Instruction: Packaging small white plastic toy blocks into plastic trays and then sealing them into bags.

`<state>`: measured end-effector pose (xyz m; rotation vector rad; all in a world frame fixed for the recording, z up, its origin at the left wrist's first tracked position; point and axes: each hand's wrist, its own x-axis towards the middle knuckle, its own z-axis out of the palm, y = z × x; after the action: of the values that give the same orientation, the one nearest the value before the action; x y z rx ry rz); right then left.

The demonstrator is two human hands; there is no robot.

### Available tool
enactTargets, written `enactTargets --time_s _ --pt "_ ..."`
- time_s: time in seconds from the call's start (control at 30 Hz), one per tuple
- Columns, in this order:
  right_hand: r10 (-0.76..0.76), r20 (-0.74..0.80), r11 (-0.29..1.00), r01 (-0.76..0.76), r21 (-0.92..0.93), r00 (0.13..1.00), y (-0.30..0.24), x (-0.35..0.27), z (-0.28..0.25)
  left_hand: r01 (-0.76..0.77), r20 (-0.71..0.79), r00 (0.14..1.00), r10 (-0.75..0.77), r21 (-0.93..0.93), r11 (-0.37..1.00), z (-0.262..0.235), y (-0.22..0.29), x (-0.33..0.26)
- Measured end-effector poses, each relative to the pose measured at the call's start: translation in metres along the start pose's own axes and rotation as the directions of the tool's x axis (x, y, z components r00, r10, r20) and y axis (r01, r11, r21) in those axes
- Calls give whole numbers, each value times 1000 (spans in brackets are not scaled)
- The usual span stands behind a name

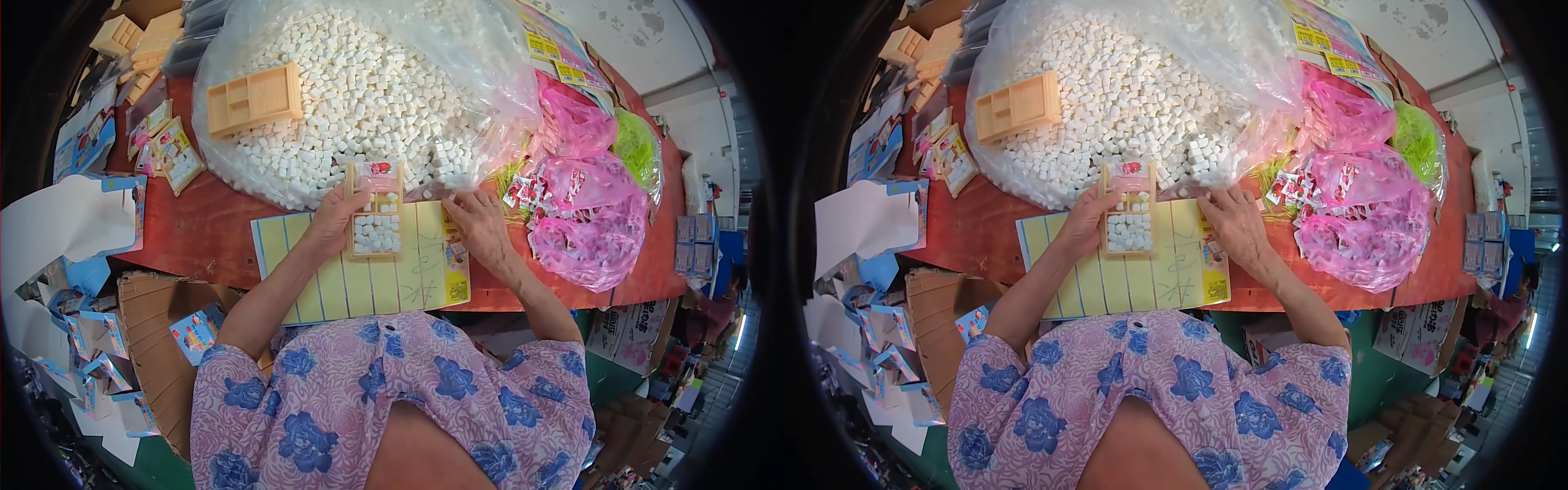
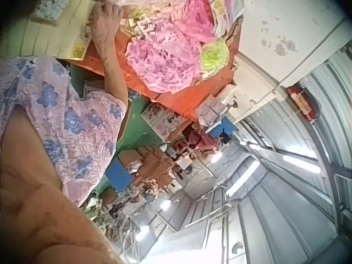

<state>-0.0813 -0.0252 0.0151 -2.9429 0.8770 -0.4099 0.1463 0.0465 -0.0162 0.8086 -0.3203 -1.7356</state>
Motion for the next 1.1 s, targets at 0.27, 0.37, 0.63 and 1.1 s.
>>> enactTargets --time_s 0.27,0.37,0.63,1.1 --pt "96 -31 994 -94 63 995 -5 6 3 -4 -1 1000 4 24 1000 -2 0 1" --pt "89 38 992 -92 86 995 -2 3 5 -12 -4 1000 12 -4 1000 0 -1 0" --pt "-7 11 1000 7 -24 1000 -8 -18 14 -20 -9 1000 20 1 1000 -1 -3 1" --pt "169 12 969 -169 179 986 -11 -20 17 -4 -11 1000 5 12 1000 -3 -3 1"
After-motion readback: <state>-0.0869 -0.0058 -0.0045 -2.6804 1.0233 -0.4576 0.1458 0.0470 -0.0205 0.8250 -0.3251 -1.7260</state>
